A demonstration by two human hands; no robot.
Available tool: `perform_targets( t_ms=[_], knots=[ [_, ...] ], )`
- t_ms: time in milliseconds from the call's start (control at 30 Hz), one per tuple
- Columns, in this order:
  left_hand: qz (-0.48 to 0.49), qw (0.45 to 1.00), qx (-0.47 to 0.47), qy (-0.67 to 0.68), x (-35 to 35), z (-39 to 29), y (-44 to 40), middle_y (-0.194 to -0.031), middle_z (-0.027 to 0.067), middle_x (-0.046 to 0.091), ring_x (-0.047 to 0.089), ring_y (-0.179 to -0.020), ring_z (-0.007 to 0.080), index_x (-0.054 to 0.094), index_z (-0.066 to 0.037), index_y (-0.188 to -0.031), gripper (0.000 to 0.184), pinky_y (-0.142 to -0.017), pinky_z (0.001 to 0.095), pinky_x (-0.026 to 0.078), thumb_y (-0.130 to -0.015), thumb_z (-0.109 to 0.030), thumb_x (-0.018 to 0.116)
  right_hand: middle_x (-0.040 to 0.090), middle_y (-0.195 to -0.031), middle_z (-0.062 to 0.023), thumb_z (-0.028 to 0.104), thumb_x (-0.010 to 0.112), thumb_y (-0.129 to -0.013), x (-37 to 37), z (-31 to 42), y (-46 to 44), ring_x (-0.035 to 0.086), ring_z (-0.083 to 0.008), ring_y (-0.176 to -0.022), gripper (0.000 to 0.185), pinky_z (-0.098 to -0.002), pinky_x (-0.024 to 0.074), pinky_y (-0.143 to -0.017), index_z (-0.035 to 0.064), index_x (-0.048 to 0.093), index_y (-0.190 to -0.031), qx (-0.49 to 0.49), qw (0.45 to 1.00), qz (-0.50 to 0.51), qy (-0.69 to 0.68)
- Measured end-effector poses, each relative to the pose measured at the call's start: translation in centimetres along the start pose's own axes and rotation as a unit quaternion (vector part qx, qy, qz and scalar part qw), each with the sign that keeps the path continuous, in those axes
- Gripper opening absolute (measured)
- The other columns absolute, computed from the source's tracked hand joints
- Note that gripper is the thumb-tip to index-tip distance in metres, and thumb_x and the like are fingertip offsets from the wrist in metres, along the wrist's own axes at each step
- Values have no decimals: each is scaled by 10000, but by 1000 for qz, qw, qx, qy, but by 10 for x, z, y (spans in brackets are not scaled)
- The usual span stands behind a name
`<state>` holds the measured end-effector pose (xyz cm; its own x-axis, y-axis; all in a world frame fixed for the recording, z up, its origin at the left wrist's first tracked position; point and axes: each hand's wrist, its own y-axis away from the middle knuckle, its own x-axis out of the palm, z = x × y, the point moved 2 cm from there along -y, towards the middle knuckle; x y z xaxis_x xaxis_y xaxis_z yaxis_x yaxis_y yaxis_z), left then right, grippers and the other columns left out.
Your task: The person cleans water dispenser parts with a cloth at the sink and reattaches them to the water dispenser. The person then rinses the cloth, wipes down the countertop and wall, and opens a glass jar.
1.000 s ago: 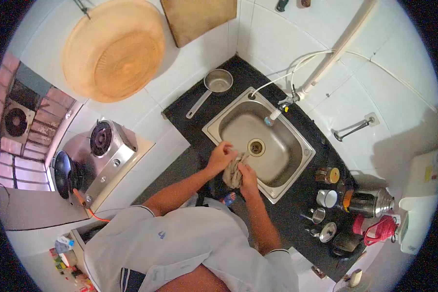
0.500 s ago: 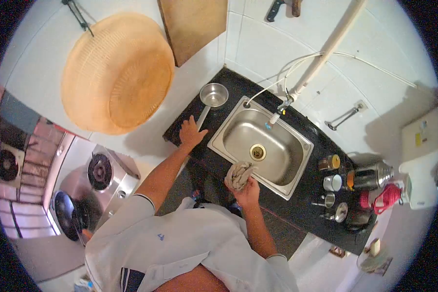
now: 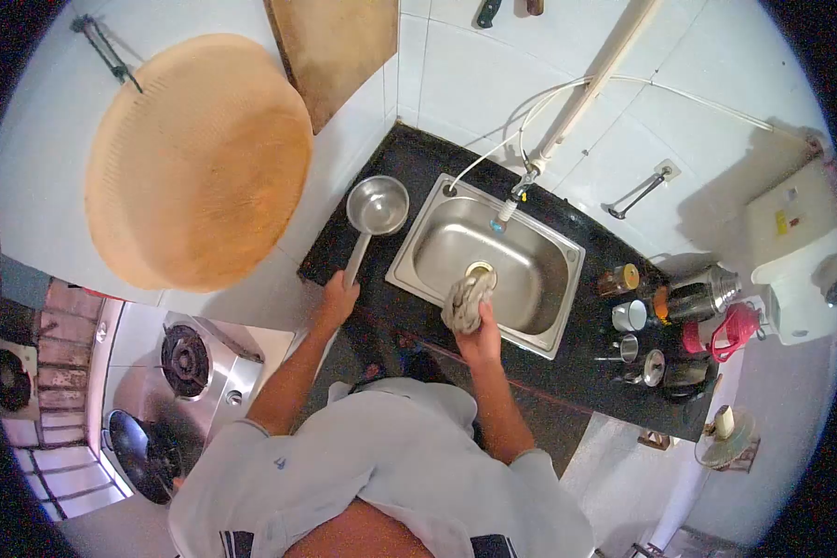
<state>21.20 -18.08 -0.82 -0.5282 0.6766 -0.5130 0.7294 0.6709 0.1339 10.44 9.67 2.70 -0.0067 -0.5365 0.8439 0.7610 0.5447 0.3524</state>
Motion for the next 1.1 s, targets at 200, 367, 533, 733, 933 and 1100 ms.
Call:
perform_targets(
  t_ms=[200, 367, 533, 733, 933, 1100],
  knots=[
    [-57, 993, 17, -105, -50, 10, 116, -861, 237, 599, 586, -828, 417, 536, -4, -953, 275, -699, 462, 451, -756, -169, 633, 519, -1226, -86, 157, 495, -900, 11, -49, -104, 517, -253, -1120, 401, -436, 434, -951, 90, 421, -1288, -81, 982, 47, 166],
    [-102, 975, -97, -171, -88, 35, 203, -800, 217, 605, 596, -751, 410, 543, -29, -969, 273, -650, 442, 461, -741, -141, 641, 472, -1279, -109, 68, 465, -890, 101, -136, -168, 485, -241, -1154, 469, -376, 407, -974, 68, 362, -1347, -1, 996, 49, 68],
    [-151, 965, -159, -145, -113, 40, 247, -710, 193, 577, 585, -648, 363, 542, -17, -907, 252, -589, 417, 449, -733, -165, 648, 393, -1331, -177, 125, 502, -889, 138, -225, -195, 362, -292, -1243, 579, -358, 265, -1067, 71, 272, -1417, -178, 849, 68, 492],
    [-142, 960, -193, -144, -142, 61, 257, -680, 166, 563, 569, -604, 313, 549, -30, -881, 239, -565, 400, 440, -724, -182, 645, 458, -1232, -207, 9, 478, -790, 148, -255, -262, 417, -355, -1182, 542, -434, 319, -1023, 169, 481, -1308, -329, 784, -123, 512],
    [-112, 968, -164, -152, -148, 53, 244, -670, 152, 553, 551, -566, 289, 551, -31, -892, 248, -530, 379, 427, -726, -185, 652, 493, -1231, -189, 118, 506, -841, 169, -178, -367, 438, -331, -1174, 449, -441, 318, -1006, 141, 507, -1289, -337, 792, -140, 490],
    [-99, 967, -135, -191, -155, 34, 235, -640, 129, 524, 511, -528, 244, 541, -29, -831, 223, -511, 372, 413, -731, -184, 667, 408, -1358, -151, 184, 421, -930, 145, -245, -253, 371, -319, -1258, 405, -459, 258, -1020, 67, 448, -1316, -334, 699, 14, 632]
  ],
)
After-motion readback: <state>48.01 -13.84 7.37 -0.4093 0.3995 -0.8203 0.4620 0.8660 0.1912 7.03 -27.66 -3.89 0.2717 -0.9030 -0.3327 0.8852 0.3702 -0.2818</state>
